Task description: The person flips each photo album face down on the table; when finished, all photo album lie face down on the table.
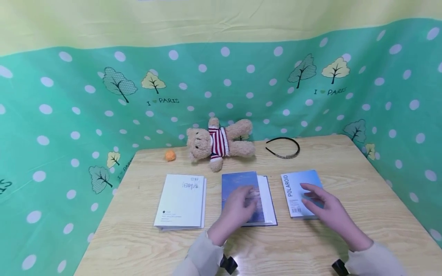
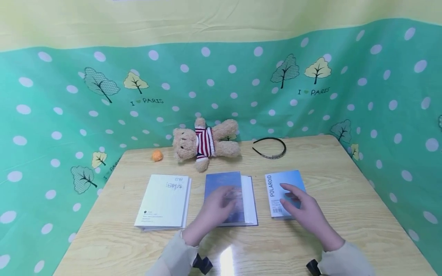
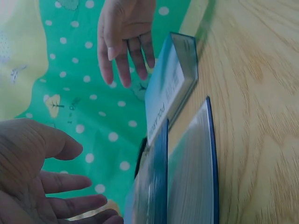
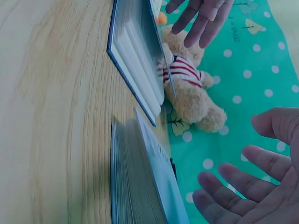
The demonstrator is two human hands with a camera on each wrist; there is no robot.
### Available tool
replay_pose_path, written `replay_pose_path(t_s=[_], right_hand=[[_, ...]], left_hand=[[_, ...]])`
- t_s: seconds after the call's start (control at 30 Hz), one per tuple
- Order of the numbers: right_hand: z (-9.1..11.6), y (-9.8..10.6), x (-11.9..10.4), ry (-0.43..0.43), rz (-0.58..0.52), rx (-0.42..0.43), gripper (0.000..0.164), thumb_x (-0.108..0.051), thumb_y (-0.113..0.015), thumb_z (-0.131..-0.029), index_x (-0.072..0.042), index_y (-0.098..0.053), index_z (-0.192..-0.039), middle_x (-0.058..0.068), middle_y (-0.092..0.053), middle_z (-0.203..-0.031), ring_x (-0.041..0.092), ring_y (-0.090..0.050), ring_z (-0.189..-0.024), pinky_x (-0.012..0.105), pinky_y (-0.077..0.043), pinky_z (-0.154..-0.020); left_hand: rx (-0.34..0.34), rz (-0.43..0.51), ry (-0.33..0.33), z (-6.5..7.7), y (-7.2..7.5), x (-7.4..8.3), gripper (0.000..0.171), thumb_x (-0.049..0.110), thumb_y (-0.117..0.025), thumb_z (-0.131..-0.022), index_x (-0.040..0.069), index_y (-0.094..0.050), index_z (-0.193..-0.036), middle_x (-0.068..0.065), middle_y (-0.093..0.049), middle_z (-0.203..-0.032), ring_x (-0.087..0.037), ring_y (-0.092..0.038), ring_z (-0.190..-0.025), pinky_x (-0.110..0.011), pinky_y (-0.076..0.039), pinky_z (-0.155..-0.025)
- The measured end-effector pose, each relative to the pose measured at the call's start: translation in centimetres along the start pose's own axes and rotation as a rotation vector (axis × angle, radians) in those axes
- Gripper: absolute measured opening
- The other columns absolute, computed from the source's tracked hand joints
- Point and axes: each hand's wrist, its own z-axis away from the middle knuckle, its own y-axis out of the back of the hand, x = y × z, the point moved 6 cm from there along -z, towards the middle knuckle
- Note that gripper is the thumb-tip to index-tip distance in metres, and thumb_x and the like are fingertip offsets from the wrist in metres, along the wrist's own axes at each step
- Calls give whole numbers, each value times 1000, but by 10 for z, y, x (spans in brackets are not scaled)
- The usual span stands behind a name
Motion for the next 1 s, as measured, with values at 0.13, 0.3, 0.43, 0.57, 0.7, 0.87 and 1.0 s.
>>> replay_pose_path(t_s=[0.13, 0.3, 0.43, 0.57, 0.7, 0.87, 1.0], right_hand=[[-2, -8, -5, 34, -28, -36, 47, -14, -64, -95, -2, -51, -138, 19, -54, -135, 36, -60, -111, 24, -50, -90], [-4, -20, -5, 46, -62, -91, 49, -12, -64, -94, -1, -49, -139, 21, -55, -134, 35, -62, -108, 39, -53, -89], [-5, -28, -5, 44, -80, -120, 49, -13, -64, -95, -1, -49, -140, 22, -56, -132, 35, -62, -107, 38, -53, -89], [-7, -34, -6, 19, -118, -156, 50, -16, -62, -96, -2, -47, -141, 22, -52, -137, 35, -60, -111, 34, -52, -90], [-9, -41, -7, -27, -193, -210, 53, -21, -61, -97, -1, -43, -144, 23, -47, -142, 38, -57, -117, 27, -51, -89], [-11, -49, -7, -81, -265, -280, 58, -23, -59, -98, 2, -38, -146, 27, -42, -144, 40, -53, -121, 25, -51, -88], [-11, -57, -7, -99, -313, -331, 60, -21, -58, -99, 5, -34, -147, 30, -37, -147, 43, -51, -124, 29, -51, -91]], left_hand=[[42, -62, -22, 4, 5, -4, 46, 19, -61, -92, 3, -55, -135, -12, -58, -132, -32, -53, -121, -48, -42, -103], [72, -95, -21, 8, 10, -9, 46, 21, -62, -91, 2, -57, -132, -15, -58, -131, -34, -53, -120, -49, -43, -102], [79, -84, -10, 12, 13, -14, 47, 21, -63, -91, 1, -57, -133, -18, -55, -133, -37, -51, -122, -52, -41, -103], [89, -59, 9, 15, 15, -20, 46, 20, -65, -89, 2, -58, -132, -23, -50, -137, -42, -47, -125, -55, -40, -103], [96, -32, 51, 17, 17, -28, 46, 19, -66, -88, 3, -59, -131, -27, -43, -142, -46, -40, -129, -59, -36, -105], [72, -29, 94, 20, 15, -34, 54, 22, -68, -85, 5, -55, -136, -26, -35, -149, -46, -35, -134, -60, -34, -106], [20, -65, 125, 23, 9, -35, 64, 27, -71, -84, 7, -50, -141, -28, -27, -153, -46, -28, -138, -61, -31, -107]])
